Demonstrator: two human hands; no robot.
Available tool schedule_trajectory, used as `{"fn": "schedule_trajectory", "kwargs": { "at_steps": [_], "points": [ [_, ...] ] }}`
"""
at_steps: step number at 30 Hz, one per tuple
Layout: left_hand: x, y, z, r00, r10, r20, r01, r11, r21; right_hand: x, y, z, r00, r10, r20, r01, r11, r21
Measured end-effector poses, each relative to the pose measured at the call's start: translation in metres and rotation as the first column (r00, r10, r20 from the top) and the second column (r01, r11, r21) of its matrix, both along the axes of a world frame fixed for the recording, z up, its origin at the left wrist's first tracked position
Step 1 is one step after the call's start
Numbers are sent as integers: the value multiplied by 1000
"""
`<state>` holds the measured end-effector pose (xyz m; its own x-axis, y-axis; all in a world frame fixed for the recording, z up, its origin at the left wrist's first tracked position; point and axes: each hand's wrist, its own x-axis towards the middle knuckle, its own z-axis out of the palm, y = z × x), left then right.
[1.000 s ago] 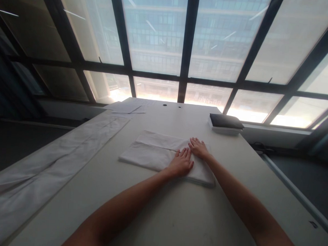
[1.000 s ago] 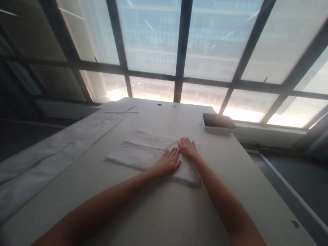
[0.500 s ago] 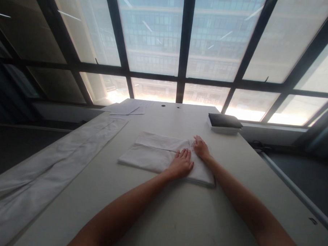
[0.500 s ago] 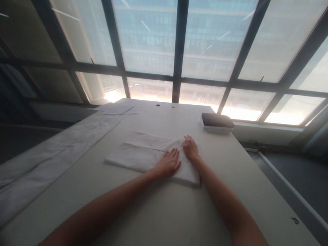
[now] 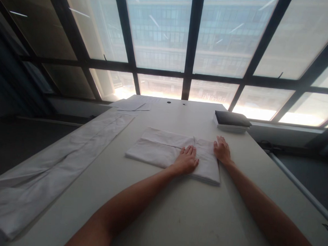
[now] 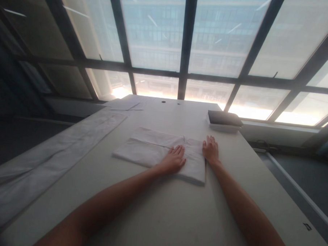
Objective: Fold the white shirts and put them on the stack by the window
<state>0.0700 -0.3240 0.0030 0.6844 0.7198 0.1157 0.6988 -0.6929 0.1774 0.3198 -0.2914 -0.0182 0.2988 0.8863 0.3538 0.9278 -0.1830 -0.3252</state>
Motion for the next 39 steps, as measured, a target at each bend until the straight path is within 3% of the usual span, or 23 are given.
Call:
{"fn": "schedule_trajectory", "kwargs": {
  "at_steps": [3,5,10,16,28,32,36,39],
  "points": [
    [-1,0,0,1000,0,5,0,1000,7,-14,-6,7,991,130,-24,-128,988,85],
    [-1,0,0,1000,-2,6,2,1000,19,-28,-10,11,974,223,-44,-219,973,75],
    [-1,3,-3,1000,-4,3,4,999,41,-60,-16,13,929,367,-51,-369,928,-58],
    [-1,3,-3,1000,-12,9,11,998,57,-62,-21,15,853,522,5,-500,821,-274],
    [-3,8,-3,999,-33,11,33,999,-3,-65,-25,18,877,480,-15,-472,857,-209],
    [-23,29,9,996,-65,-65,57,991,-117,-65,-26,19,877,480,-26,-475,858,-194],
    [-55,62,19,990,67,-123,-85,986,-146,-65,-26,19,874,486,-30,-483,858,-177],
    [-76,82,18,979,165,-120,-182,972,-149,-64,-26,18,873,486,-32,-484,857,-178]
  ]
}}
